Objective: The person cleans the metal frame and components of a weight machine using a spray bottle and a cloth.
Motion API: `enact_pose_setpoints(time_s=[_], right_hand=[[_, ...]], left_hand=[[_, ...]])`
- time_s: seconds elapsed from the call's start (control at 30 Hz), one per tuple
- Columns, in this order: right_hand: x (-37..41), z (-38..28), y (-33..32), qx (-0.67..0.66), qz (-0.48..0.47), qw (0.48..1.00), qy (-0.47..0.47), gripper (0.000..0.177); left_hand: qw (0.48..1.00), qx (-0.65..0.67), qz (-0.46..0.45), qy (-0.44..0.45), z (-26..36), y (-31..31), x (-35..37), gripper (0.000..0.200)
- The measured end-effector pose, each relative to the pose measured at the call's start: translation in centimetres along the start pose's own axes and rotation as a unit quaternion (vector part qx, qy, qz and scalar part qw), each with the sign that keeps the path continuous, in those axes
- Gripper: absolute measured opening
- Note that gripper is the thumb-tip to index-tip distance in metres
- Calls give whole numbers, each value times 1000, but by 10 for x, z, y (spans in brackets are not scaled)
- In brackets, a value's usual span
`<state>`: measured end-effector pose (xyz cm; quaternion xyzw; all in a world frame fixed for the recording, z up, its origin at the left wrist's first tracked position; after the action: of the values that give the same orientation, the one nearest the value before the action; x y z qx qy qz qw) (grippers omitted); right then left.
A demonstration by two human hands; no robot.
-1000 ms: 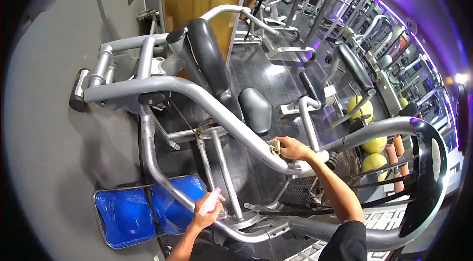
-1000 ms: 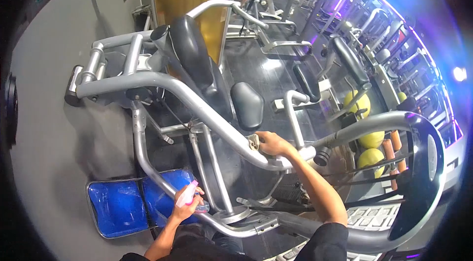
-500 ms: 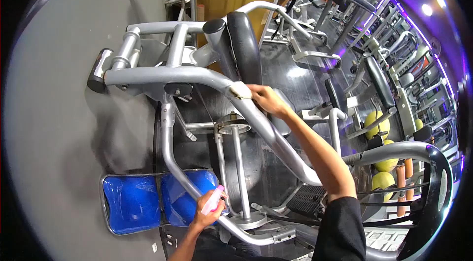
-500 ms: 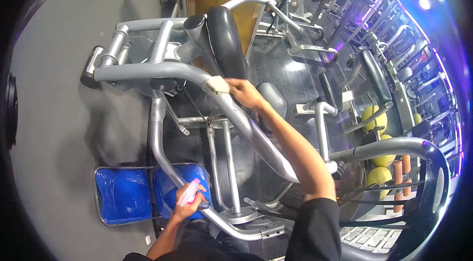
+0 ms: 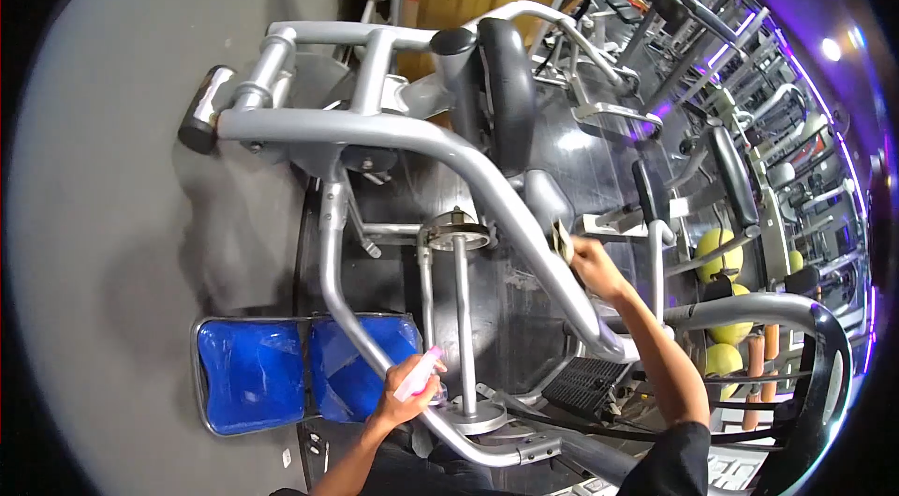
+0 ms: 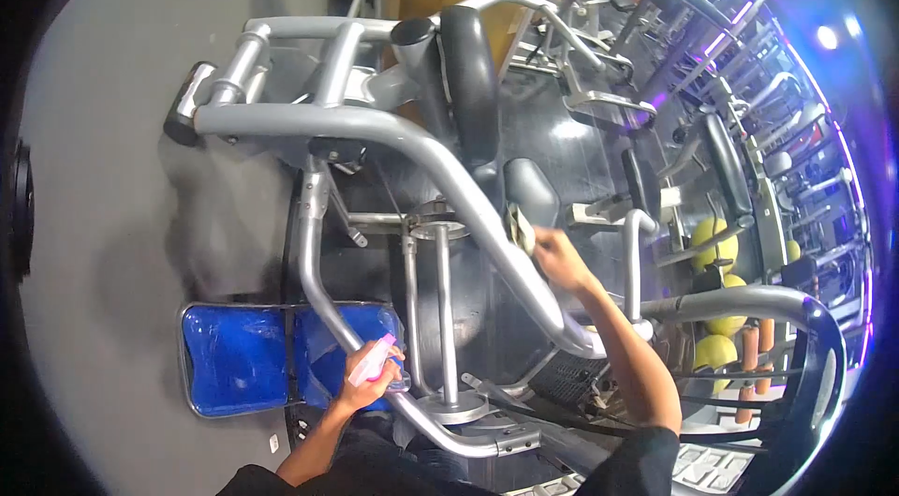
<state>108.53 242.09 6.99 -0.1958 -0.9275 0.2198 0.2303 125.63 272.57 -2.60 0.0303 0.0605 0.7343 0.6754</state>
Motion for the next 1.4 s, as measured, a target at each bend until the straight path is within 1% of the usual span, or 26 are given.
enact_pose_setpoints(time_s=[0.03,0.07,0.1,0.13,0.17,0.2,0.27,0.33,0.4,0.5,0.57,0.6,0.67,0.73,0.77,0.87,0.9,0.97,1.0,1.03,1.13,1.2,1.27,1.3,1.33,1.4], right_hand=[[-28,-23,-5,19,55,996,-69,18],[-61,-33,-11,75,66,993,-63,19],[-92,-47,-18,83,132,979,-128,24],[-111,-69,-22,106,255,947,-166,28],[-120,-114,-20,175,297,927,-152,31],[-136,-128,-18,164,302,935,-91,33],[-134,-147,-6,224,297,921,-112,36],[-129,-148,-2,214,291,924,-123,37],[-129,-150,11,281,284,911,-105,43],[-137,-156,21,285,279,907,-137,47],[-148,-172,29,354,291,871,-175,51],[-158,-182,37,306,271,890,-204,53],[-184,-225,72,349,259,861,-265,56],[-216,-267,110,344,228,839,-355,56],[-235,-290,129,367,225,812,-394,55],[-281,-367,184,392,217,748,-490,48],[-296,-384,196,391,217,747,-492,48],[-324,-405,209,401,205,770,-452,51],[-320,-408,207,403,208,769,-451,51],[-318,-406,207,435,195,769,-426,51],[-300,-370,187,506,179,759,-368,53],[-278,-329,152,487,187,781,-343,53],[-249,-278,115,530,182,773,-296,51],[-226,-252,100,568,172,761,-261,51],[-201,-226,87,603,161,748,-223,52],[-149,-181,68,620,143,743,-208,46]], left_hand=[[999,-39,9,9,6,-6,3,27],[997,-79,19,19,13,-12,6,26],[998,-58,32,12,19,-17,10,24],[998,-33,50,9,20,-23,16,22],[998,-36,61,3,19,-28,24,22],[997,-38,71,-2,19,-34,30,22],[995,-44,88,-11,20,-44,43,21],[993,-39,107,-13,19,-48,49,20],[992,-63,103,-45,14,-53,56,19],[991,-48,121,-36,9,-57,62,18],[991,-37,125,-33,7,-62,60,18],[991,-56,118,-35,7,-62,58,18],[989,-79,119,-39,6,-68,58,18],[983,-115,138,-18,11,-77,60,18],[984,-75,157,-44,13,-83,64,19],[979,-98,161,-82,30,-101,71,20],[980,-101,167,-36,32,-107,75,20],[975,-122,184,-23,20,-117,86,21],[970,-140,197,-10,26,-121,87,21],[975,-105,194,-35,23,-124,88,21],[975,-58,213,-32,27,-128,85,21],[979,-45,199,-25,15,-125,80,22],[984,-62,166,-35,15,-118,72,23],[987,-55,153,-7,19,-114,66,27],[988,-54,144,-7,19,-111,61,27],[993,-10,115,-15,14,-100,52,32]])
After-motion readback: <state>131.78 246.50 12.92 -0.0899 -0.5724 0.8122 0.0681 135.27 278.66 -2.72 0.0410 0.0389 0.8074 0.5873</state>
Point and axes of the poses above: each hand's wrist, its own x-axis away from the middle knuckle, its own y-axis out of the palm, z = x × y, the point moved 8 cm from there along -x, towards the middle knuckle, and after that the axes turned 15 degrees about -z, right-handed, at the moved point
